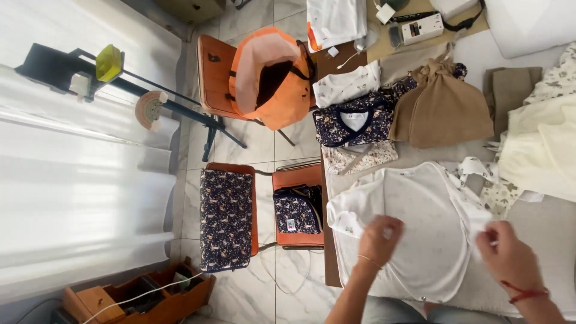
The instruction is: The person is ironing a baby onesie on a table and then folding it.
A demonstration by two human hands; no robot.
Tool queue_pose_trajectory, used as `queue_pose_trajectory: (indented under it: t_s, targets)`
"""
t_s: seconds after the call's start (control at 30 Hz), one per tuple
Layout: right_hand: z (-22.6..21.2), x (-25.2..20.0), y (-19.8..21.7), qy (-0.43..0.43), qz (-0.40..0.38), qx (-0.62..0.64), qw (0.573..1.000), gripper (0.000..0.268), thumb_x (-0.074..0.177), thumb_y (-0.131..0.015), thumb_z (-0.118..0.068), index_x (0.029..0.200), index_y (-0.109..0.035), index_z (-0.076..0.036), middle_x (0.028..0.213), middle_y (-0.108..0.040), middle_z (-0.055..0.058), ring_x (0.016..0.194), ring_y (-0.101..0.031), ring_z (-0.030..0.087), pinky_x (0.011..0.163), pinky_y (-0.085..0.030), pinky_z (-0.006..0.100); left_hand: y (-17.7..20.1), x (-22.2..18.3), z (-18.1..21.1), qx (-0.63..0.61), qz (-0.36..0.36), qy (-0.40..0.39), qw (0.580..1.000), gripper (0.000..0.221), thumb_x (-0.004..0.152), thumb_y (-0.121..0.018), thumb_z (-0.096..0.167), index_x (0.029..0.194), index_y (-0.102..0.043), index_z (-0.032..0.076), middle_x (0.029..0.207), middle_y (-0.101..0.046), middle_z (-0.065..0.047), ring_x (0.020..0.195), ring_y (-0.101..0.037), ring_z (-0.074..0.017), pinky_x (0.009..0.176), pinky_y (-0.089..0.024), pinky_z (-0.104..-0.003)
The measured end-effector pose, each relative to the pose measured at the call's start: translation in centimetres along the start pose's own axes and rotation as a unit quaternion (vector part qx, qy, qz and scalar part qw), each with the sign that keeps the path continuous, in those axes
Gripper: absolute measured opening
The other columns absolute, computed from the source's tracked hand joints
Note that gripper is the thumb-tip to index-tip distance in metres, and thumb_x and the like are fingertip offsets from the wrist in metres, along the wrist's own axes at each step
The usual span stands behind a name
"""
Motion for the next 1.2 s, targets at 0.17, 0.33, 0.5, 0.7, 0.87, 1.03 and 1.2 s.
queue_pose_trajectory:
  t_s: [0.17,0.33,0.5,0.7,0.87,1.03,1.2]
  targets:
    - [-11.2,-3.4,2.2,-0.024,-0.318,0.262,0.911,0.024,0.082,-0.048,-0.02,0.104,-0.056,-0.016,0.111,-0.061,-0.002,0.085,-0.07,0.018,0.051,-0.065,0.028,-7.0,-2.8,-4.2,-0.305,-0.117,0.492,0.807,0.036,0.089,-0.039,0.047,0.088,-0.058,0.017,0.068,-0.053,0.003,0.06,-0.05,-0.008,0.051,-0.044,-0.02]
    - [-6.0,-0.9,-1.9,0.057,-0.284,0.106,0.951,0.036,0.082,-0.045,-0.028,0.117,-0.047,-0.024,0.115,-0.058,-0.01,0.092,-0.065,0.008,0.067,-0.058,0.024,-3.9,-2.7,-3.6,-0.201,-0.091,0.48,0.849,0.061,0.071,-0.044,0.057,0.116,-0.049,0.015,0.113,-0.053,-0.004,0.107,-0.047,-0.016,0.088,-0.036,-0.028]
    - [2.6,0.2,-6.2,0.045,-0.242,-0.025,0.969,0.035,0.08,-0.049,-0.023,0.115,-0.051,-0.023,0.12,-0.048,-0.003,0.103,-0.056,0.016,0.083,-0.05,0.033,-3.2,-3.8,-4.4,-0.027,-0.08,0.357,0.93,0.04,0.069,-0.05,0.023,0.109,-0.047,0.019,0.082,-0.057,-0.003,0.073,-0.055,-0.0277,0.064,-0.041,-0.038]
    - [1.3,-0.2,-5.4,0.09,-0.198,0.0,0.976,0.04,0.075,-0.055,-0.023,0.115,-0.049,-0.02,0.11,-0.045,0.007,0.091,-0.057,0.022,0.079,-0.049,0.034,-2.5,-3.7,-4.4,0.124,-0.143,0.321,0.928,0.031,0.079,-0.04,0.032,0.106,-0.045,0.017,0.09,-0.059,-0.012,0.076,-0.054,-0.0374,0.06,-0.039,-0.049]
    - [0.8,-0.4,-5.4,0.12,-0.136,-0.026,0.983,0.031,0.077,-0.054,-0.029,0.107,-0.052,-0.021,0.106,-0.049,0.007,0.07,-0.06,0.021,0.052,-0.053,0.031,-2.5,-4.0,-6.0,0.216,-0.132,0.236,0.938,0.024,0.087,-0.041,0.03,0.074,-0.049,0.012,0.054,-0.052,-0.006,0.046,-0.049,-0.0278,0.04,-0.035,-0.039]
    - [0.9,-0.6,-5.5,0.185,0.004,-0.046,0.982,0.015,0.081,-0.054,-0.028,0.091,-0.058,-0.018,0.089,-0.054,0.003,0.058,-0.054,0.018,0.038,-0.045,0.029,-1.2,-3.7,-5.1,0.099,-0.171,0.396,0.897,0.041,0.086,-0.032,0.038,0.061,-0.046,0.008,0.053,-0.056,-0.007,0.058,-0.051,-0.0261,0.055,-0.039,-0.037]
    - [1.0,-1.1,-4.9,0.204,0.116,-0.047,0.971,0.005,0.081,-0.058,-0.015,0.086,-0.06,-0.015,0.088,-0.054,0.001,0.062,-0.053,0.017,0.034,-0.04,0.029,-1.5,-4.8,-5.4,0.257,-0.255,0.387,0.848,0.054,0.089,-0.022,0.047,0.069,-0.061,0.014,0.059,-0.06,-0.006,0.065,-0.057,-0.032,0.054,-0.045,-0.042]
Point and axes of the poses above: each hand's wrist, its own x-axis towards the middle knuckle, its own y-axis out of the back of the hand, z = x × y, the point moved 4 cm from there along x, towards the middle knuckle
